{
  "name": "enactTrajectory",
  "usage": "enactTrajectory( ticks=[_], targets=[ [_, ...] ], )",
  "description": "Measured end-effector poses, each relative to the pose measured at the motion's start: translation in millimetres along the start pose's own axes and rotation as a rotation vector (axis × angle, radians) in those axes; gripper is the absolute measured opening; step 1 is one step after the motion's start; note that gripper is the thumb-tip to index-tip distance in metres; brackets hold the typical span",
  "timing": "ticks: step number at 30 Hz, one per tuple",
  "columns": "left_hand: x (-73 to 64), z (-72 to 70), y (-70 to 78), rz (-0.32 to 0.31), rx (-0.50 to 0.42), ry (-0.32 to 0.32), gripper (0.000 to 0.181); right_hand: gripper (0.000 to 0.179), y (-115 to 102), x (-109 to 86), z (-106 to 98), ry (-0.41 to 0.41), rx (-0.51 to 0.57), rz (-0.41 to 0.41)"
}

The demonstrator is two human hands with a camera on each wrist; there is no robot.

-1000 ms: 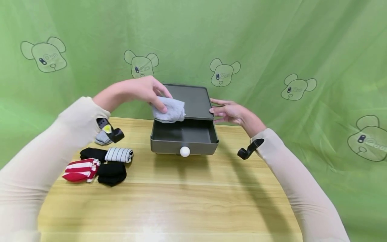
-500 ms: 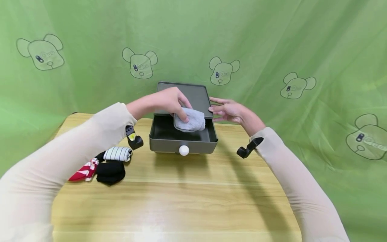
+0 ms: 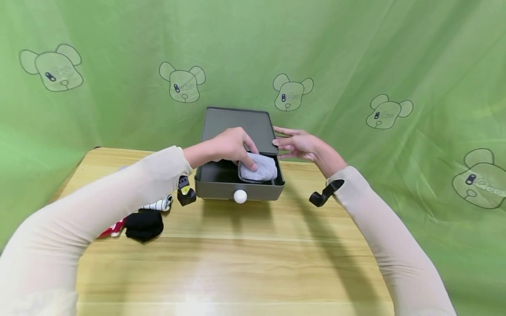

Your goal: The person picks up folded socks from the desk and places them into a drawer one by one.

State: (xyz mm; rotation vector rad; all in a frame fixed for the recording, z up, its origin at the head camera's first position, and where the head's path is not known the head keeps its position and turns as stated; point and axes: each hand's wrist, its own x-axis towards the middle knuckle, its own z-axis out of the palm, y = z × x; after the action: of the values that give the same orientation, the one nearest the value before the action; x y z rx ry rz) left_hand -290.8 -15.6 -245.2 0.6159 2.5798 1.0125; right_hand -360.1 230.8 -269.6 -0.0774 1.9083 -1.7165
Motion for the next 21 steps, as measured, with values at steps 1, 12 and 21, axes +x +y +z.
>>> enactTrajectory(
  ticks=[1, 12, 21],
  targets=[
    [0.6, 1.5, -0.4, 0.001, 0.003, -0.004, 0.036, 0.074, 0.1, 0.1, 0.0, -0.001, -0.001, 0.0],
    [-1.3, 7.8, 2.5, -0.005, -0.017, -0.093, 0.03, 0.072, 0.1, 1.3, 0.4, 0.008, 0.007, 0.001],
    [2.0, 14.6, -5.8, -0.008, -0.004, -0.154, 0.033, 0.073, 0.8, 1.5, -0.6, 0.003, 0.009, 0.0]
  ],
)
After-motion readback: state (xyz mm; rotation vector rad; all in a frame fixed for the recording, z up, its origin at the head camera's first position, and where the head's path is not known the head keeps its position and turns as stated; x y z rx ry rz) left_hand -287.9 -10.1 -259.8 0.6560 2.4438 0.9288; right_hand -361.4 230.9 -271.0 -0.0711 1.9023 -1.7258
